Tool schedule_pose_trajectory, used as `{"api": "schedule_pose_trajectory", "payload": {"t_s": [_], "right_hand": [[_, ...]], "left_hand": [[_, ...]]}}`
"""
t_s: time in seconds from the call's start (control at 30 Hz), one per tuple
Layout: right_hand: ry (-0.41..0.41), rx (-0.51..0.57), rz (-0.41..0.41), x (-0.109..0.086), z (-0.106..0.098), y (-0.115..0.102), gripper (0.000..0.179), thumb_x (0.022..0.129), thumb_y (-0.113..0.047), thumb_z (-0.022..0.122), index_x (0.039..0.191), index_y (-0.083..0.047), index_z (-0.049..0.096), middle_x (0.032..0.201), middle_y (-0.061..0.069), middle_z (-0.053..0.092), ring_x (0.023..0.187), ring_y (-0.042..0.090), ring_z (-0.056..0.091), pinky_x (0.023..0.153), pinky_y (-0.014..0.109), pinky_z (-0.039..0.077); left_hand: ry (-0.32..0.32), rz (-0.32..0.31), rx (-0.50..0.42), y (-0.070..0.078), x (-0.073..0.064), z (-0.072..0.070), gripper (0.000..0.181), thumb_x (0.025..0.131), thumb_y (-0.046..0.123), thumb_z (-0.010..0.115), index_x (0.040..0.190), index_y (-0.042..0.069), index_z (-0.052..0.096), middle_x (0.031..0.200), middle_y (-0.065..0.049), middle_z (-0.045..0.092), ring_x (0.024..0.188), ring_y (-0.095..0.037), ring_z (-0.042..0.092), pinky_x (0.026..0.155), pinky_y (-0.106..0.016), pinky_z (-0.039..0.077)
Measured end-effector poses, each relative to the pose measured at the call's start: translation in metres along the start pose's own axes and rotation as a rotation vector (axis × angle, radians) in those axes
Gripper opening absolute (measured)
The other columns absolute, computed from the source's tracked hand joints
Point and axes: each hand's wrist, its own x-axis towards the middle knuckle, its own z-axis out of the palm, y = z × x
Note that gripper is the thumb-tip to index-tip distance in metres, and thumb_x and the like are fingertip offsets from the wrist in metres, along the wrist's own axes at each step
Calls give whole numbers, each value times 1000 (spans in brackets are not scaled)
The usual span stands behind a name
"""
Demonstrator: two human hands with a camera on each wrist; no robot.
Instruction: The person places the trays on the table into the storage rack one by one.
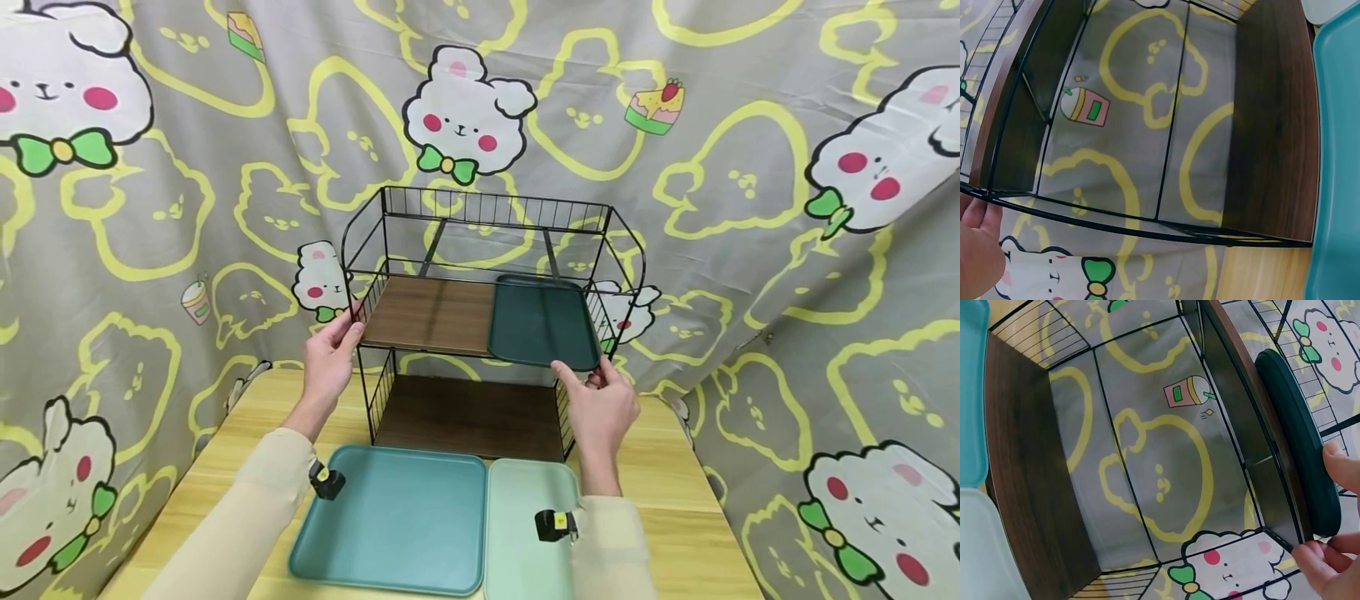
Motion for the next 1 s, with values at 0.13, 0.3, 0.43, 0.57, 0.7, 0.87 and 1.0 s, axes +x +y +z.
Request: {"api": "schedule_pose_trajectory", "payload": {"t_s": [0.13, 0.3, 0.43, 0.57, 0.7, 0.87, 1.0], "right_hand": [[-7, -2, -12, -3, -7, 5, 81, 81, -46, 93, 145, -5, 65, 126, 20, 75, 113, 31, 69, 92, 23, 46], [-7, 6, -24, -7, -15, 19, 77, 84, -44, 91, 146, -7, 65, 131, 17, 75, 115, 29, 68, 90, 16, 46], [-51, -16, 5, -14, -21, 42, 71, 89, -39, 88, 148, -6, 63, 137, 18, 72, 123, 33, 67, 104, 36, 55], [-120, -67, 65, -27, -27, 73, 70, 92, -34, 85, 150, -4, 59, 146, 20, 67, 136, 40, 61, 112, 54, 52], [-164, -149, 107, -41, -34, 103, 71, 94, -35, 83, 152, -3, 56, 149, 21, 63, 137, 46, 59, 110, 60, 52], [-218, -234, 151, -59, -40, 139, 73, 96, -40, 79, 152, -1, 54, 150, 22, 61, 135, 52, 58, 109, 64, 51], [-288, -283, 219, -75, -43, 168, 77, 96, -49, 76, 153, -2, 53, 152, 26, 57, 133, 56, 58, 108, 68, 49]], "left_hand": [[4, 2, -11, 0, 0, 1, 43, 109, 24, 63, 151, 19, 60, 151, -7, 64, 137, -20, 64, 117, -34, 51], [0, -3, -16, 1, 0, 0, 43, 109, 25, 63, 151, 20, 60, 152, -6, 63, 138, -20, 64, 117, -33, 51], [-3, -4, -14, 1, -1, -1, 44, 109, 26, 63, 152, 20, 59, 152, -7, 62, 139, -21, 63, 118, -34, 50], [-1, 0, -9, 1, -1, -3, 45, 109, 25, 61, 153, 17, 58, 153, -7, 62, 140, -22, 62, 119, -36, 49], [2, -3, -6, 2, -2, -3, 44, 109, 24, 62, 153, 19, 58, 153, -6, 62, 139, -21, 63, 118, -35, 49], [0, -6, -8, 1, -2, -2, 44, 109, 24, 63, 152, 20, 58, 152, -6, 62, 139, -21, 63, 117, -33, 50], [6, -11, 0, 2, -3, -2, 44, 109, 23, 63, 152, 17, 59, 152, -6, 63, 138, -22, 64, 118, -35, 50]]}}
